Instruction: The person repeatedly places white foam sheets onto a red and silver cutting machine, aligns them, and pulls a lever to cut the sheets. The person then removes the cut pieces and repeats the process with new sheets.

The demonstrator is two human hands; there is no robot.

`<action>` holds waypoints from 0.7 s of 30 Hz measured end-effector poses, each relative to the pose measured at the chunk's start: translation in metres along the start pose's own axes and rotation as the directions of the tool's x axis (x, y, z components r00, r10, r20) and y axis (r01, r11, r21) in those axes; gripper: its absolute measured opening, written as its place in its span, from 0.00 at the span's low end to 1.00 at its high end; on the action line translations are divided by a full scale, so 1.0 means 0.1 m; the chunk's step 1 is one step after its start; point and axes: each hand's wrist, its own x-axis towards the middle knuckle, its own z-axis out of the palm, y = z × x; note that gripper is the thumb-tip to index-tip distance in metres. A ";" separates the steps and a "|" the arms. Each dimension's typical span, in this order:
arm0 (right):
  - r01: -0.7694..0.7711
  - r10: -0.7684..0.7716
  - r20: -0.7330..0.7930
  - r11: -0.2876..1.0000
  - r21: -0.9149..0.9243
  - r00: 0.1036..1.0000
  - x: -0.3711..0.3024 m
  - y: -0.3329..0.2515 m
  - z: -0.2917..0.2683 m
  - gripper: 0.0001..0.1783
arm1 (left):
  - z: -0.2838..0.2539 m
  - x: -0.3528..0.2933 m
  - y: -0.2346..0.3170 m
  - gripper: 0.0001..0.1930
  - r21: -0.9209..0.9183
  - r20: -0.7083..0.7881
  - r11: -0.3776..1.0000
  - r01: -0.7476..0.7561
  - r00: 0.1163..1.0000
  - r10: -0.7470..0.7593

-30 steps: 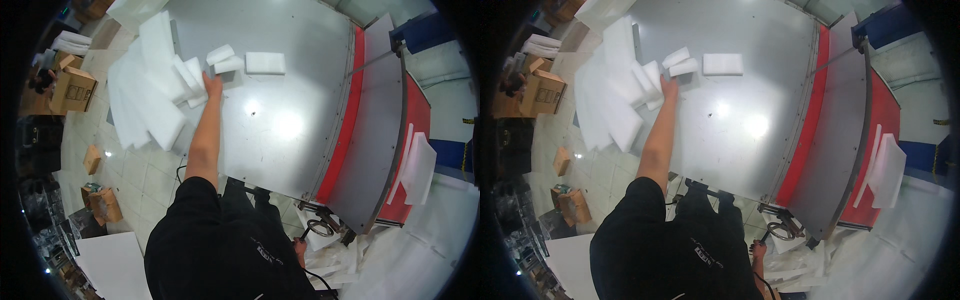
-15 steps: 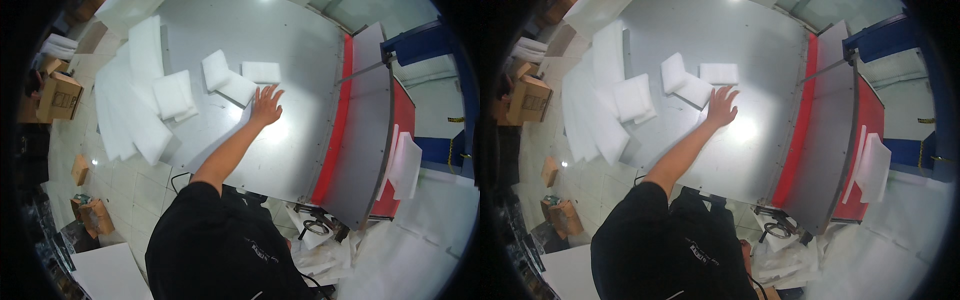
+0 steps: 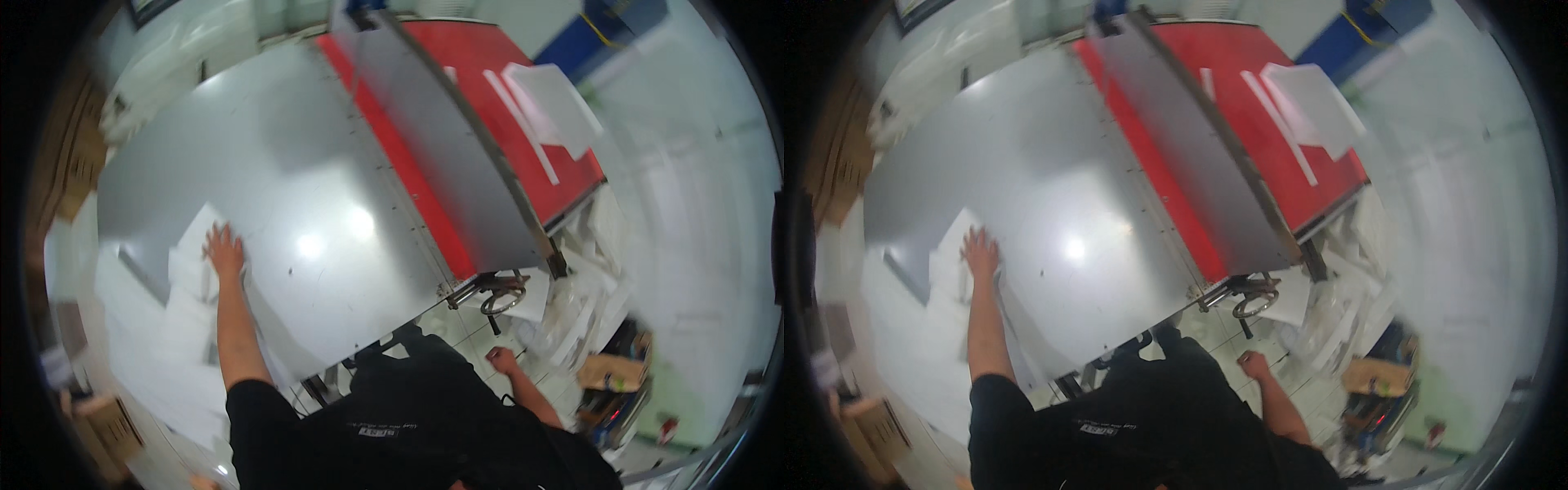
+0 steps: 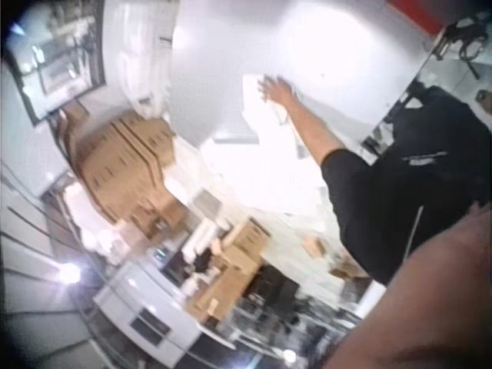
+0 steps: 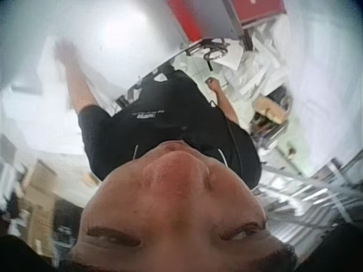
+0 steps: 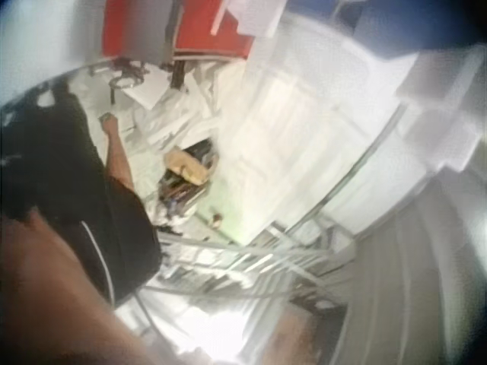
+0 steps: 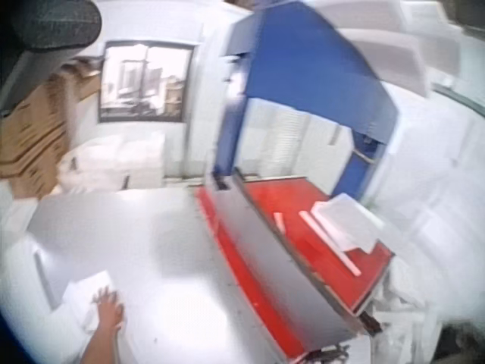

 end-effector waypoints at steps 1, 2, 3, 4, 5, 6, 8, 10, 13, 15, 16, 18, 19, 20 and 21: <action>-0.022 0.025 -0.073 0.999 0.047 0.997 0.05 0.16 -0.05 0.15 | -0.06 -0.06 0.06 0.29 -0.024 -0.031 1.000 -0.013 0.999 0.013; -0.080 0.078 -0.206 0.997 -0.004 0.976 0.14 0.39 -0.09 0.15 | -0.05 -0.15 0.17 0.30 -0.076 -0.122 0.993 -0.088 0.989 0.078; -0.069 0.067 -0.342 0.998 0.006 0.937 0.24 0.29 -0.24 0.14 | -0.11 -0.25 0.15 0.30 -0.095 -0.226 0.985 -0.145 0.967 0.121; -0.120 0.142 -0.437 0.990 0.078 0.888 0.28 0.35 -0.38 0.16 | -0.16 -0.40 0.28 0.30 -0.149 -0.277 0.965 -0.215 0.946 0.168; -0.122 0.216 -0.457 0.966 0.227 0.863 0.36 0.42 -0.57 0.17 | -0.22 -0.59 0.46 0.30 -0.201 -0.329 0.939 -0.278 0.922 0.203; -0.137 0.290 -0.466 0.932 0.335 0.836 0.45 0.54 -0.74 0.17 | -0.22 -0.81 0.66 0.30 -0.259 -0.340 0.914 -0.311 0.915 0.215; -0.100 0.402 -0.430 0.813 0.573 0.809 0.72 0.57 -1.05 0.16 | -0.30 -1.34 1.02 0.28 -0.378 -0.321 0.863 -0.335 0.922 0.217; 0.001 0.418 -0.348 0.639 0.769 0.839 1.00 0.39 -1.54 0.15 | -0.34 -1.93 1.39 0.26 -0.580 -0.268 0.757 -0.302 0.948 0.174; 0.084 0.381 -0.258 0.418 0.905 0.888 1.58 0.38 -2.11 0.15 | -0.53 -2.82 1.97 0.24 -0.540 -0.140 0.798 -0.268 0.963 0.229; 0.156 0.323 -0.274 0.348 0.924 0.906 2.07 0.42 -2.50 0.16 | -0.72 -3.29 2.39 0.23 -0.602 -0.090 0.736 -0.310 0.942 0.323; 0.192 0.312 -0.285 0.297 0.935 0.906 2.34 0.42 -2.70 0.16 | -0.82 -3.48 2.51 0.23 -0.602 -0.047 0.732 -0.319 0.929 0.367; 0.257 0.286 -0.294 0.162 0.953 0.912 2.95 0.43 -3.13 0.16 | -0.92 -3.81 2.72 0.23 -0.585 0.036 0.758 -0.287 0.925 0.378; 0.276 0.268 -0.287 0.080 0.958 0.919 3.28 0.46 -3.32 0.16 | -0.93 -3.96 2.73 0.23 -0.561 0.082 0.792 -0.240 0.936 0.341; 0.289 0.262 -0.293 0.057 0.956 0.919 3.62 0.52 -3.51 0.18 | -1.05 -4.04 2.81 0.25 -0.555 0.151 0.820 -0.138 0.953 0.262; 0.294 0.256 -0.292 0.030 0.955 0.922 3.98 0.57 -3.67 0.20 | -1.15 -4.13 2.85 0.26 -0.534 0.222 0.845 -0.034 0.959 0.179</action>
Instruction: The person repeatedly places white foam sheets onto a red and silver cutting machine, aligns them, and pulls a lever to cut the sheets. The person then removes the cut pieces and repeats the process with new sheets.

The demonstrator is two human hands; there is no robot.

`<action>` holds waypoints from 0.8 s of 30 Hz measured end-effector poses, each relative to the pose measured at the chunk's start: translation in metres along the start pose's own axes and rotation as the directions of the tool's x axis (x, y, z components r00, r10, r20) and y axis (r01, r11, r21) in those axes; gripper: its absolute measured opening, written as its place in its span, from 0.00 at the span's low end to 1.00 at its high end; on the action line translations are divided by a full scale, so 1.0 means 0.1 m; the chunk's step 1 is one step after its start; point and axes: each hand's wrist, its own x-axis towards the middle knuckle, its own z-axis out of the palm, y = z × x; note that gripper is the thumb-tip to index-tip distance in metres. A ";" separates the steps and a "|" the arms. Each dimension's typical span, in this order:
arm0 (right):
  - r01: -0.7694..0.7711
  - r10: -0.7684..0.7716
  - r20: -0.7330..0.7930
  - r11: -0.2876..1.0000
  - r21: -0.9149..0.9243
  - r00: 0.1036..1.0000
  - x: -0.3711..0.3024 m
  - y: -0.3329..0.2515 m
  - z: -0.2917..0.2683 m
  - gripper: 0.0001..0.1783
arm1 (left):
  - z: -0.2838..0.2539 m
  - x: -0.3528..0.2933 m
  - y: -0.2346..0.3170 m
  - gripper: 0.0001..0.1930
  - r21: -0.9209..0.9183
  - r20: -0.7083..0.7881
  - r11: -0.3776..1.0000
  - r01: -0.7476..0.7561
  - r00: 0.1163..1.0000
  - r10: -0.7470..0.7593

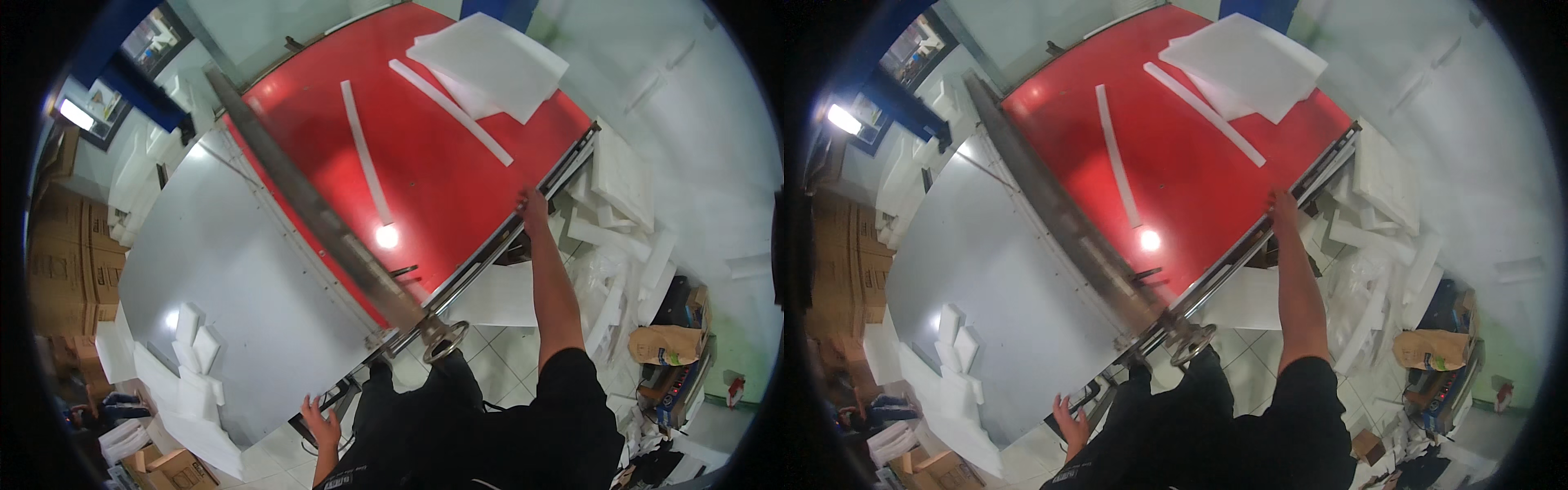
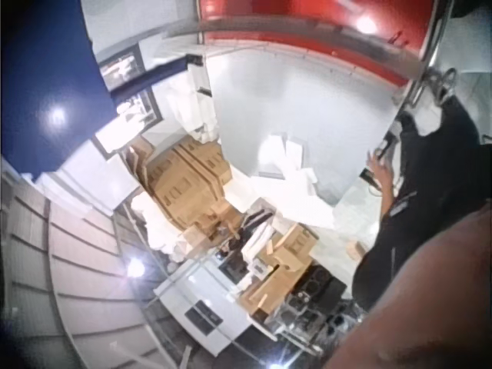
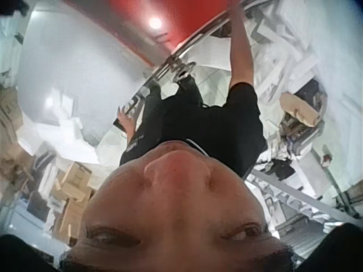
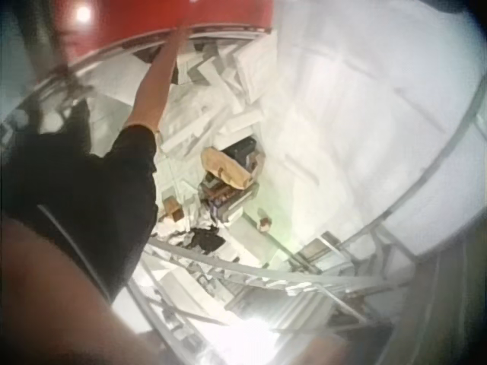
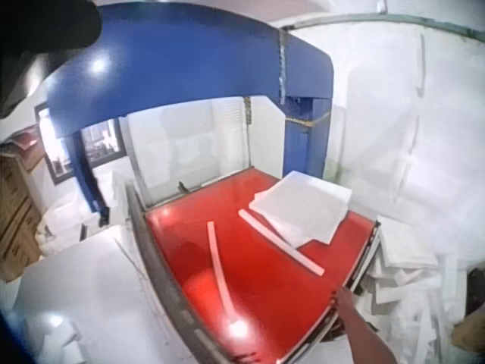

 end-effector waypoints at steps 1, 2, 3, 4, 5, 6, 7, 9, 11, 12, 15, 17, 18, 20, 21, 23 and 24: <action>-0.008 0.008 -0.040 1.000 0.000 0.999 0.35 -0.05 0.09 0.21 | 0.03 -0.15 -0.08 0.27 0.073 -0.040 0.997 0.039 0.999 -0.036; -0.015 0.015 -0.078 1.000 0.000 0.997 0.67 -0.09 0.19 0.22 | 0.04 -0.32 -0.16 0.28 0.144 -0.085 0.986 0.080 0.994 -0.068; 0.024 -0.020 -0.075 0.998 0.053 0.997 0.97 -0.12 0.26 0.24 | 0.05 -0.48 -0.16 0.28 0.163 -0.077 0.978 0.127 0.990 -0.115; 0.065 -0.057 -0.073 0.992 0.105 0.996 1.23 -0.15 0.33 0.25 | 0.03 -0.62 -0.13 0.29 0.180 -0.072 0.968 0.173 0.984 -0.163; 0.052 -0.042 -0.071 0.988 0.145 0.997 1.45 -0.21 0.43 0.26 | 0.05 -0.78 -0.04 0.29 0.191 -0.074 0.953 0.236 0.971 -0.226; 0.037 -0.024 -0.071 0.982 0.183 0.997 1.65 -0.29 0.48 0.26 | 0.06 -0.88 0.01 0.29 0.206 -0.061 0.947 0.248 0.969 -0.240; 0.013 -0.002 -0.053 0.975 0.222 0.999 1.78 -0.34 0.60 0.27 | 0.04 -1.01 0.06 0.29 0.219 -0.061 0.937 0.273 0.962 -0.266; -0.061 0.099 -0.134 0.963 0.264 0.986 1.95 -0.56 0.80 0.28 | 0.06 -1.14 0.17 0.29 0.206 -0.085 0.925 0.319 0.948 -0.307; 0.015 0.039 -0.174 0.953 0.301 0.984 2.42 -0.69 0.67 0.27 | 0.21 -0.98 0.24 0.29 0.125 -0.107 0.942 0.311 0.948 -0.299; 0.008 0.035 -0.142 0.957 0.292 0.989 2.52 -0.79 0.79 0.25 | 0.25 -0.93 0.33 0.29 0.123 -0.143 0.948 0.294 0.950 -0.276; -0.023 0.038 -0.054 0.966 0.258 0.998 2.53 -0.99 0.98 0.20 | 0.32 -0.73 0.71 0.29 0.029 -0.130 0.973 0.230 0.966 -0.225; -0.072 0.055 0.064 0.952 0.297 0.996 2.35 -1.13 1.11 0.15 | 0.31 -0.56 0.92 0.28 0.060 -0.144 0.987 0.149 0.980 -0.139; -0.075 0.025 0.154 0.941 0.328 0.988 2.24 -1.19 1.13 0.14 | 0.31 -0.46 1.00 0.28 0.072 -0.150 0.992 0.105 0.984 -0.093; -0.096 -0.044 0.338 0.917 0.388 0.940 1.93 -1.25 1.14 0.12 | 0.32 -0.30 1.00 0.27 -0.053 -0.141 0.991 0.121 0.982 -0.128; -0.077 -0.081 0.356 0.909 0.409 0.931 1.75 -1.27 1.14 0.12 | 0.33 -0.21 1.00 0.28 -0.136 -0.179 0.988 0.079 0.978 -0.103; -0.103 -0.063 0.315 0.870 0.483 0.947 0.99 -1.34 1.26 0.10 | 0.23 -0.14 1.07 0.27 -0.167 -0.224 0.984 0.065 0.969 -0.102; -0.102 -0.072 0.308 0.852 0.513 0.949 0.70 -1.36 1.13 0.11 | 0.18 -0.06 1.10 0.27 -0.232 -0.223 0.969 0.090 0.964 -0.143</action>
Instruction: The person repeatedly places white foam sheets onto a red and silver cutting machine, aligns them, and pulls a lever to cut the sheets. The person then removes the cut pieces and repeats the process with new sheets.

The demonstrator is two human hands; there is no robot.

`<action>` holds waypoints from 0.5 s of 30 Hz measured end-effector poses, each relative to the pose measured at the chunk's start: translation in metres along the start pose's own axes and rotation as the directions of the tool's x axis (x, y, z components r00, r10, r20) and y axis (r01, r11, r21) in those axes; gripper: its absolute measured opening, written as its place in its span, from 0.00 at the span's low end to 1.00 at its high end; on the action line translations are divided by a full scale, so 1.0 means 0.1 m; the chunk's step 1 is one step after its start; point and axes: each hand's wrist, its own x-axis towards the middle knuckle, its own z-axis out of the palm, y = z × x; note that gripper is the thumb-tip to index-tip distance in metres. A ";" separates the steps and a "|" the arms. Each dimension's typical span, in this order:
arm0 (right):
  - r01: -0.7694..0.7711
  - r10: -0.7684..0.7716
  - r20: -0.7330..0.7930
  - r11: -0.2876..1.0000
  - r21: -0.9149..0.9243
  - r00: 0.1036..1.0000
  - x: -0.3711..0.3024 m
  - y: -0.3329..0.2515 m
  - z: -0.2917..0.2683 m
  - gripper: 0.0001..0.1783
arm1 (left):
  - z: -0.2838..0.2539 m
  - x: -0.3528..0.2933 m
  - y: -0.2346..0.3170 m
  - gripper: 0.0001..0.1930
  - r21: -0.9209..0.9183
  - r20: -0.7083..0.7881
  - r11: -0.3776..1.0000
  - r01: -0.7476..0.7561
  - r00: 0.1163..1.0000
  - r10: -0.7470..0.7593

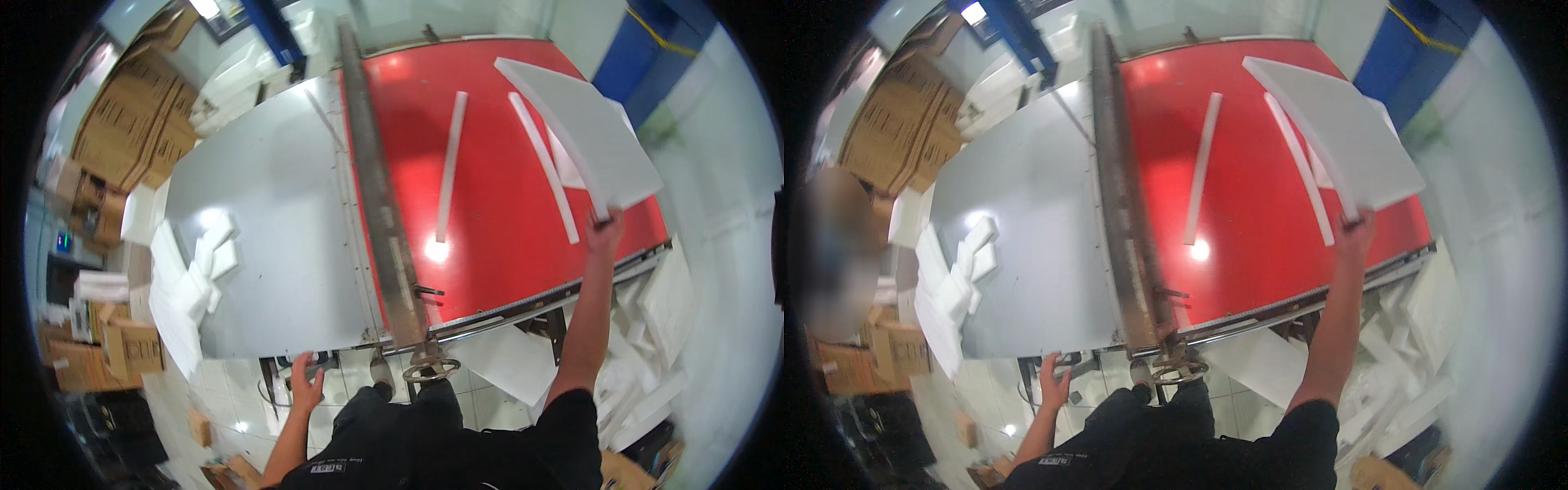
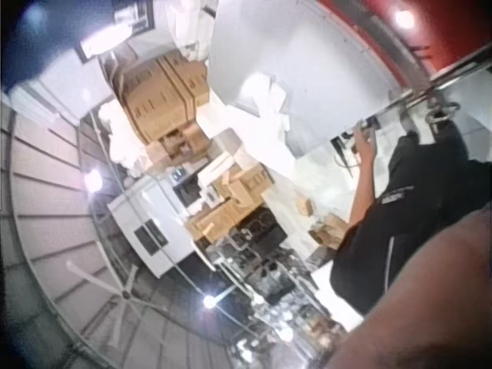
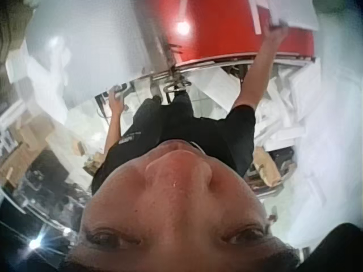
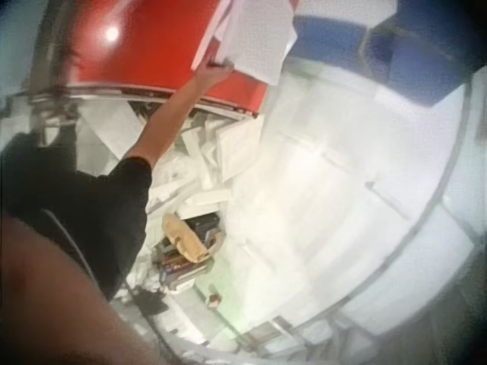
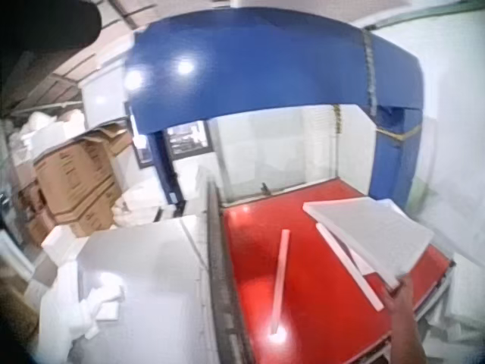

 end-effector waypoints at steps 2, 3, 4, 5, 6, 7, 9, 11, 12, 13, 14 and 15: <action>0.123 -0.123 0.005 0.985 -0.119 0.992 -0.41 -0.08 -0.52 0.19 | -0.03 0.22 0.16 0.27 -0.211 -0.033 0.976 0.045 0.998 -0.053; 0.225 -0.234 0.001 0.936 -0.269 0.972 -0.53 -0.11 -1.09 0.26 | -0.04 0.39 0.20 0.28 -0.358 0.020 0.930 0.082 0.997 -0.080; -0.005 0.008 -0.087 0.999 0.040 0.996 -1.38 -0.08 -0.38 0.30 | -0.19 0.34 0.22 0.30 -0.470 0.019 0.879 0.079 0.997 -0.079; 0.069 -0.071 -0.027 0.995 -0.067 0.997 -1.65 -0.20 -0.63 0.36 | -0.22 0.47 0.21 0.32 -0.586 0.069 0.810 0.021 0.997 0.024; 0.134 -0.128 0.042 0.977 -0.167 0.991 -1.88 -0.24 -0.83 0.42 | -0.26 0.56 0.20 0.34 -0.684 0.096 0.729 0.006 0.992 0.082; 0.204 -0.181 0.109 0.945 -0.255 0.977 -2.10 -0.26 -1.03 0.48 | -0.33 0.65 0.19 0.37 -0.765 0.122 0.643 -0.003 0.981 0.150; 0.027 0.038 0.339 0.983 -0.184 0.940 -2.77 -0.37 -0.81 0.53 | -0.55 0.84 0.21 0.43 -0.903 0.163 0.426 0.057 0.962 0.217; 0.151 0.108 0.604 0.920 -0.361 0.789 -3.43 -0.46 -0.45 0.53 | -0.72 1.06 0.34 0.50 -0.959 0.268 0.163 0.231 0.926 0.266; 0.153 0.109 0.604 0.918 -0.366 0.790 -3.55 -0.42 -0.46 0.51 | -0.78 1.10 0.25 0.51 -0.955 0.295 0.120 0.270 0.900 0.320; 0.163 0.102 0.595 0.912 -0.375 0.798 -3.66 -0.44 -0.55 0.49 | -0.79 1.18 0.14 0.53 -0.943 0.328 0.076 0.324 0.863 0.384; 0.179 0.085 0.582 0.907 -0.382 0.809 -3.82 -0.42 -0.62 0.47 | -0.77 1.27 0.06 0.55 -0.922 0.360 0.039 0.385 0.816 0.453; 0.165 0.076 0.528 0.904 -0.395 0.846 -3.94 -0.33 -0.62 0.47 | -0.79 1.29 -0.08 0.50 -0.863 0.485 0.293 0.412 0.839 0.247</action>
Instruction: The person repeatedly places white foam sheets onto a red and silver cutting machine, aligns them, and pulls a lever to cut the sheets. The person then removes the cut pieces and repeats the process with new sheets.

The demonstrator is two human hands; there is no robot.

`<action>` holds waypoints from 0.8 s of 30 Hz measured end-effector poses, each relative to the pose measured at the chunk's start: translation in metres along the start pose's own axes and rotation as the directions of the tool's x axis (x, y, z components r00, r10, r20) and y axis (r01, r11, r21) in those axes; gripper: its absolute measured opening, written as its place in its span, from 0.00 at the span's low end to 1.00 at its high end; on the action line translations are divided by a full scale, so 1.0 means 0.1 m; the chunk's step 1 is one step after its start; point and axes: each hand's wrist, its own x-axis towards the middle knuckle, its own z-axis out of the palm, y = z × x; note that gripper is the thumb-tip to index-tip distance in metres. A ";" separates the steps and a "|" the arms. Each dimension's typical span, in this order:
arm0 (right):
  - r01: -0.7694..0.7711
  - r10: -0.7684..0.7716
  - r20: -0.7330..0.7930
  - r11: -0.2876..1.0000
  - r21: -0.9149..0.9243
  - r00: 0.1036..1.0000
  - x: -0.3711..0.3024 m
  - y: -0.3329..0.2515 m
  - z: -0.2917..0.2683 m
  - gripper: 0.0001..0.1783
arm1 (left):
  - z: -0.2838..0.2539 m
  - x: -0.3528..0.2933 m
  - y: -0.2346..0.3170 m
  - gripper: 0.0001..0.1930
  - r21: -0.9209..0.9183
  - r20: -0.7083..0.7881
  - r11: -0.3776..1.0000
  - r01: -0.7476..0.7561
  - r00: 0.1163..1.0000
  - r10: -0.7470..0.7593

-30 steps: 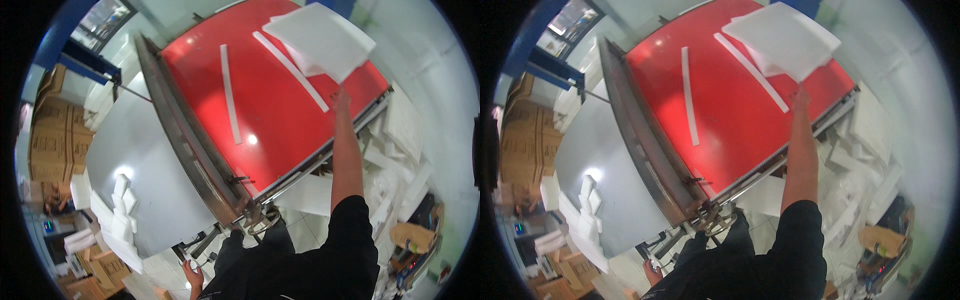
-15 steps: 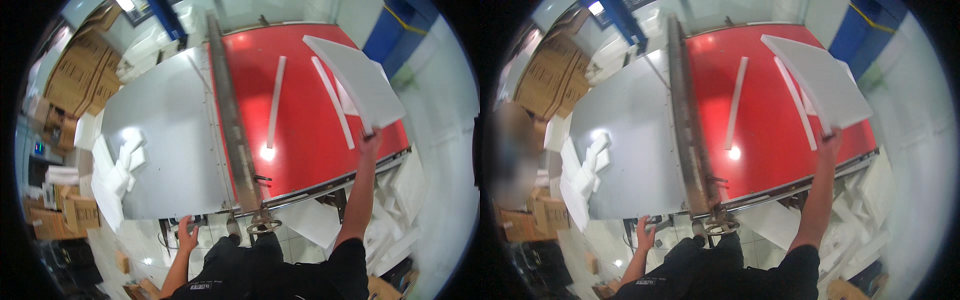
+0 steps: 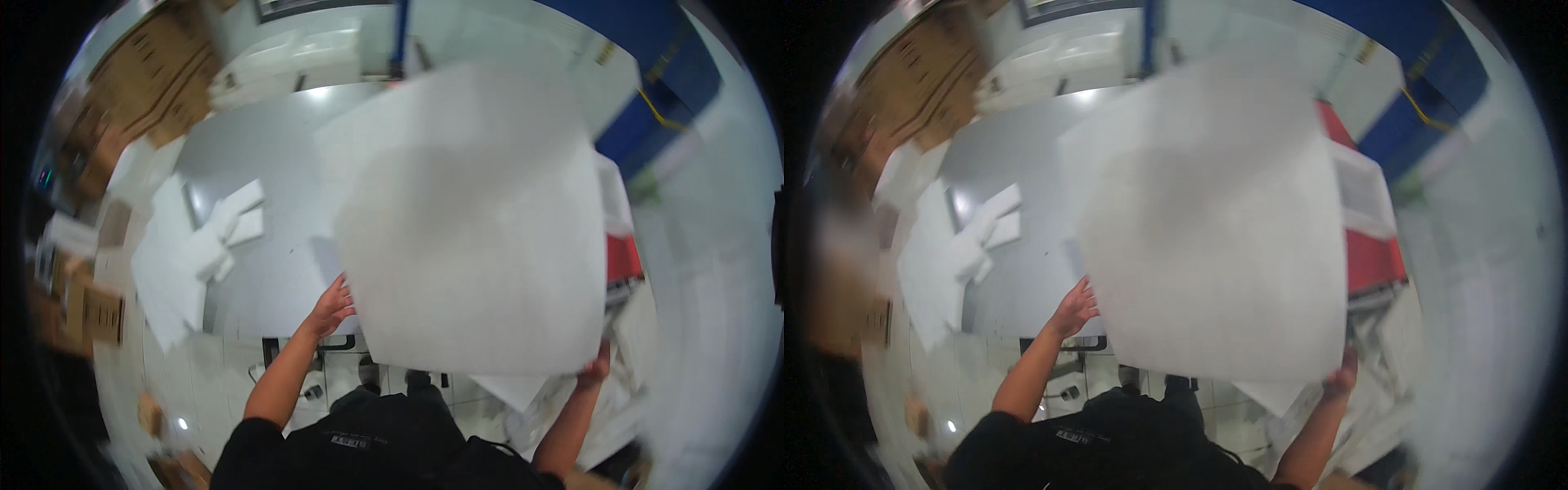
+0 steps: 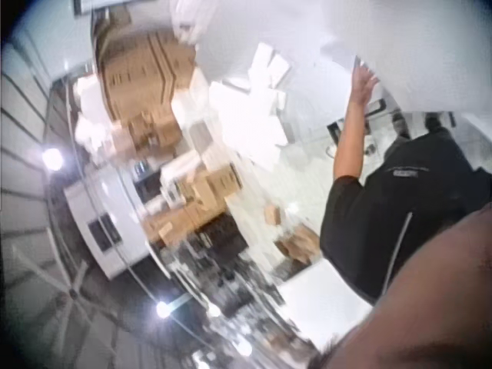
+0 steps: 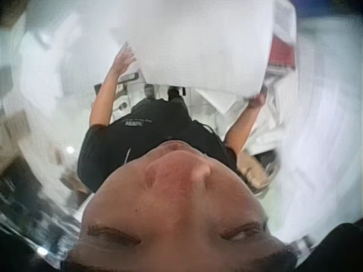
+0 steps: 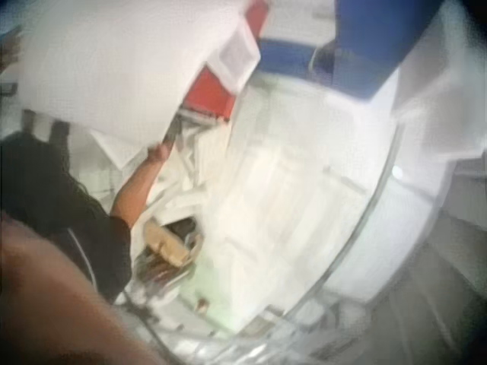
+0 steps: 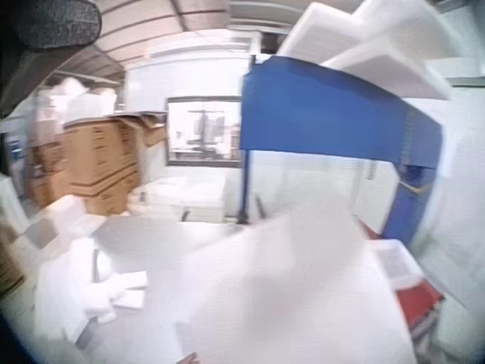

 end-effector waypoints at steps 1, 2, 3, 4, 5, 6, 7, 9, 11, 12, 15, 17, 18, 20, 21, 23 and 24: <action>-0.021 0.021 -0.059 1.000 -0.006 0.998 0.06 -0.03 0.16 0.47 | -0.21 -0.04 -0.15 0.46 -0.034 -0.021 0.999 -0.011 1.000 0.010; 0.019 0.014 0.237 0.991 -0.135 0.971 0.23 -0.14 0.53 0.44 | -0.38 -0.11 -0.30 0.42 -0.056 -0.048 0.998 -0.024 0.999 0.021; 0.064 -0.038 0.159 0.984 -0.167 0.987 0.25 -0.15 0.89 0.43 | -0.42 -0.21 -0.36 0.38 -0.165 -0.023 0.986 -0.039 0.999 0.036; 0.109 -0.087 0.131 0.979 -0.171 0.988 0.32 -0.15 1.24 0.42 | -0.48 -0.35 -0.39 0.34 -0.261 -0.020 0.963 -0.063 0.998 0.060; 0.145 -0.127 0.107 0.973 -0.177 0.986 0.38 -0.16 1.55 0.41 | -0.58 -0.48 -0.45 0.33 -0.296 -0.038 0.952 -0.073 0.997 0.065; 0.182 -0.178 0.038 0.968 -0.175 0.983 0.44 -0.12 1.82 0.38 | -0.72 -0.60 -0.58 0.33 -0.340 -0.063 0.937 -0.083 0.996 0.065; 0.218 -0.225 -0.024 0.960 -0.173 0.974 0.46 -0.09 1.99 0.34 | -0.82 -0.73 -0.68 0.32 -0.384 -0.096 0.918 -0.099 0.993 0.068; 0.045 -0.046 -0.084 0.999 -0.011 0.995 0.38 0.08 2.03 0.27 | -0.90 -0.96 -0.83 0.33 -0.465 -0.204 0.870 -0.164 0.976 0.074; 0.021 -0.030 -0.216 0.999 -0.046 0.976 0.30 0.26 2.26 0.20 | -0.95 -1.18 -0.96 0.33 -0.528 -0.297 0.820 -0.221 0.953 0.065; -0.001 -0.014 -0.246 0.998 -0.060 0.969 0.25 0.38 2.27 0.19 | -0.97 -1.26 -1.03 0.32 -0.559 -0.323 0.795 -0.236 0.945 0.054; -0.083 0.052 -0.328 0.993 -0.083 0.943 0.05 0.73 2.22 0.16 | -1.07 -1.34 -1.33 0.31 -0.588 -0.400 0.766 -0.259 0.916 0.003; -0.127 0.051 -0.367 0.975 -0.184 0.929 -0.15 1.01 2.13 0.14 | -1.03 -1.33 -1.45 0.29 -0.575 -0.465 0.784 -0.233 0.882 -0.078; -0.141 0.030 -0.367 0.950 -0.279 0.930 -0.26 1.17 2.07 0.14 | -0.91 -1.25 -1.43 0.29 -0.564 -0.510 0.798 -0.213 0.850 -0.133; -0.197 -0.008 -0.367 0.833 -0.517 0.930 -0.56 1.45 1.92 0.14 | -0.72 -1.04 -1.50 0.28 -0.568 -0.554 0.807 -0.160 0.800 -0.232; -0.231 -0.019 -0.360 0.737 -0.636 0.933 -0.71 1.61 1.86 0.14 | -0.70 -0.88 -1.56 0.27 -0.571 -0.564 0.809 -0.139 0.783 -0.263; -0.223 -0.066 -0.318 0.577 -0.785 0.946 -1.04 1.86 1.76 0.18 | -0.57 -0.60 -1.61 0.28 -0.554 -0.593 0.827 -0.097 0.743 -0.311; -0.265 -0.022 -0.325 0.526 -0.808 0.946 -1.18 1.99 1.69 0.21 | -0.47 -0.45 -1.62 0.28 -0.537 -0.611 0.840 -0.074 0.721 -0.327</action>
